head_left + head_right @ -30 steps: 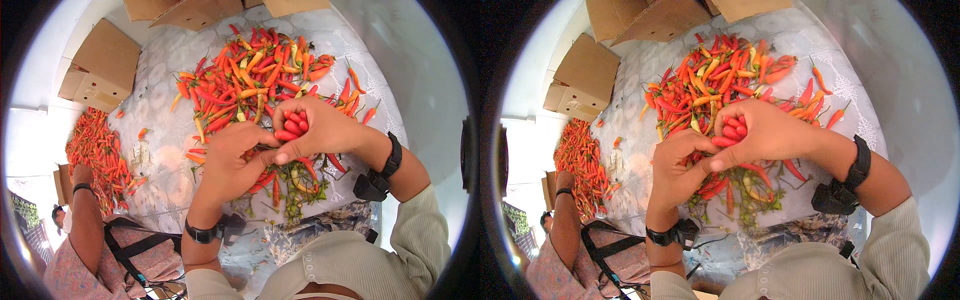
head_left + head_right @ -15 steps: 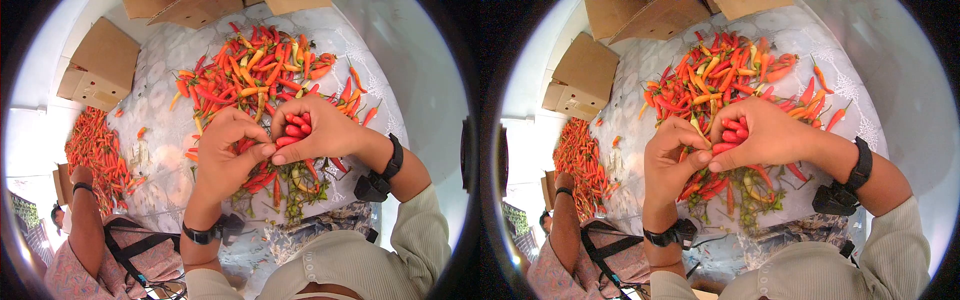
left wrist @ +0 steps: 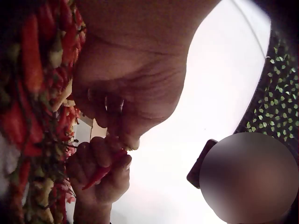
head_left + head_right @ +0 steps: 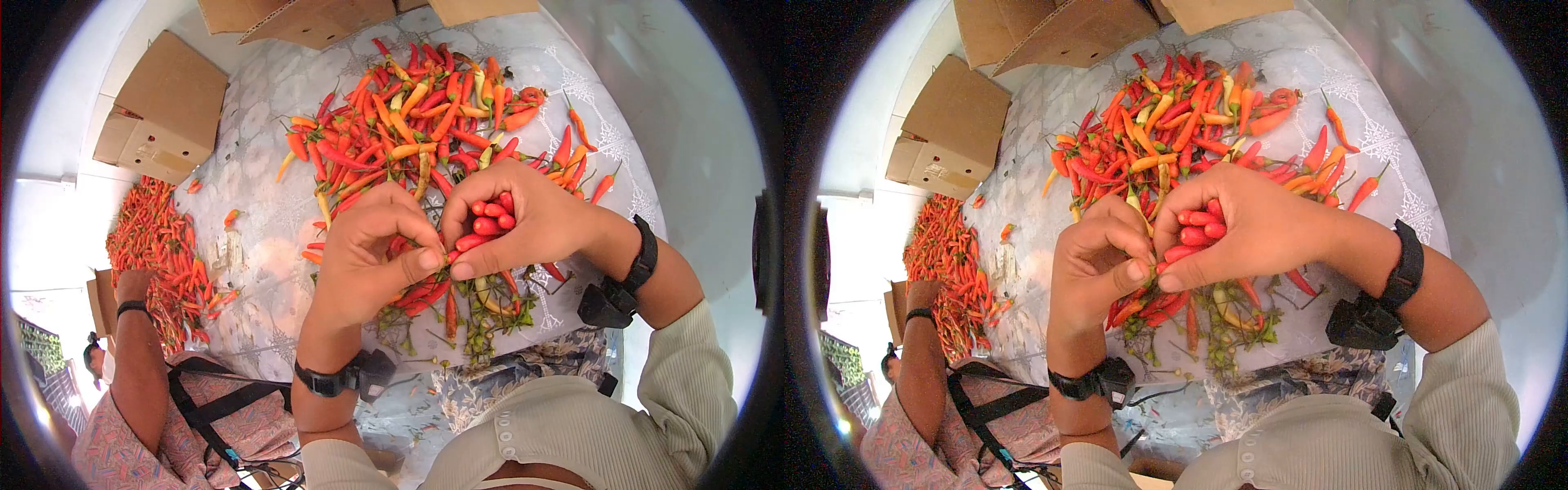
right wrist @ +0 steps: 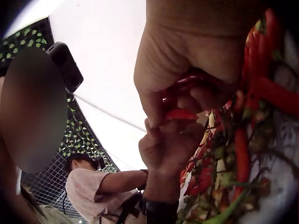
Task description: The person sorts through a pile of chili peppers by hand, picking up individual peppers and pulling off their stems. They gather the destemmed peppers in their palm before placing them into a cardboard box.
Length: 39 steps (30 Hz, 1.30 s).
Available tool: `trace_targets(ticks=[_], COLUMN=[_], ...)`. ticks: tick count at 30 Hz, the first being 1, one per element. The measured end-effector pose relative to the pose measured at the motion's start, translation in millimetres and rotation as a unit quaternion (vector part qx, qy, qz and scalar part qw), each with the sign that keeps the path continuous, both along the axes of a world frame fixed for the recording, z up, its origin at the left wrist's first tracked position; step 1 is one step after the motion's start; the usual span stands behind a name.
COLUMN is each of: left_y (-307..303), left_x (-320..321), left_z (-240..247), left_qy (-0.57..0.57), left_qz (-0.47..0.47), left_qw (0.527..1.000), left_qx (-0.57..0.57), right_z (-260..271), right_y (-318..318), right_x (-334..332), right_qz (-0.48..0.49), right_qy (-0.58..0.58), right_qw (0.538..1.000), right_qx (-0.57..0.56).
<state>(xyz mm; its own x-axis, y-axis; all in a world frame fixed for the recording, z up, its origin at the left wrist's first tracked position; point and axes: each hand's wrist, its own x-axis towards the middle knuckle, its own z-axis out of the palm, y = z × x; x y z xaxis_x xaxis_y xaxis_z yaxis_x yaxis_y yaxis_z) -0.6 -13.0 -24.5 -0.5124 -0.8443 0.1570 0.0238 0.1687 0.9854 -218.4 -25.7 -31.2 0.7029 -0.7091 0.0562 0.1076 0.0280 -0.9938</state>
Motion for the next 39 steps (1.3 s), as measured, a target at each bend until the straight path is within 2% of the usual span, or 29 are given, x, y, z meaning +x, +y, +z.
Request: trace_targets(ticks=[3,7,9,11,12,14,16,17,20,23,26,28,32,35,39], left_y=[-1,3,1,-6,-8,-10,-18,-22,-26,-26,-25,-25,-13,-5,3], left_x=[2,7,7,2,0,-5,2,6,12,10,10,12,-7,-10,-15], left_z=[0,-3,-4,-4,-5,-9,-13,-15,-25,-23,-25,-25,-13,-5,-1], left_qy=[0.034,0.069,0.023,-0.09,-0.101,-0.119,-0.233,-0.287,-0.415,-0.4,-0.266,-0.162,0.027,0.057,0.057], left_qz=[-0.029,-0.062,-0.027,0.048,0.126,0.28,0.331,0.352,0.313,0.324,0.367,0.343,0.266,0.198,0.138], left_qw=[0.999,0.995,0.999,0.984,0.979,0.95,0.892,0.851,0.815,0.81,0.878,0.917,0.963,0.976,0.982], left_qx=[-0.011,0.021,-0.026,-0.146,-0.123,-0.074,-0.202,-0.263,-0.255,-0.28,-0.152,-0.124,-0.031,0.066,0.117], right_z=[4,-6,-2,0,-1,-3,-4,-4,-5,-3,-4,0,-6,-9,-7], right_y=[-3,-13,-13,-12,-13,-13,-11,-11,-10,-9,-10,-9,-15,-17,-17], right_x=[-3,-4,-7,-5,-6,-5,-4,-5,-5,-4,-3,-1,-4,-5,-2], right_qz=[-0.022,-0.071,-0.078,-0.099,-0.091,-0.089,-0.097,-0.094,-0.079,-0.062,-0.073,-0.106,-0.093,-0.102,-0.132], right_qy=[0.039,-0.044,-0.079,-0.064,-0.066,-0.056,-0.032,-0.018,0.009,-0.006,-0.026,-0.035,-0.071,-0.081,-0.112], right_qw=[0.999,0.99,0.976,0.976,0.977,0.98,0.983,0.984,0.987,0.986,0.981,0.972,0.97,0.97,0.963], right_qx=[0.027,0.117,0.185,0.186,0.182,0.169,0.152,0.148,0.143,0.152,0.177,0.205,0.211,0.205,0.208])
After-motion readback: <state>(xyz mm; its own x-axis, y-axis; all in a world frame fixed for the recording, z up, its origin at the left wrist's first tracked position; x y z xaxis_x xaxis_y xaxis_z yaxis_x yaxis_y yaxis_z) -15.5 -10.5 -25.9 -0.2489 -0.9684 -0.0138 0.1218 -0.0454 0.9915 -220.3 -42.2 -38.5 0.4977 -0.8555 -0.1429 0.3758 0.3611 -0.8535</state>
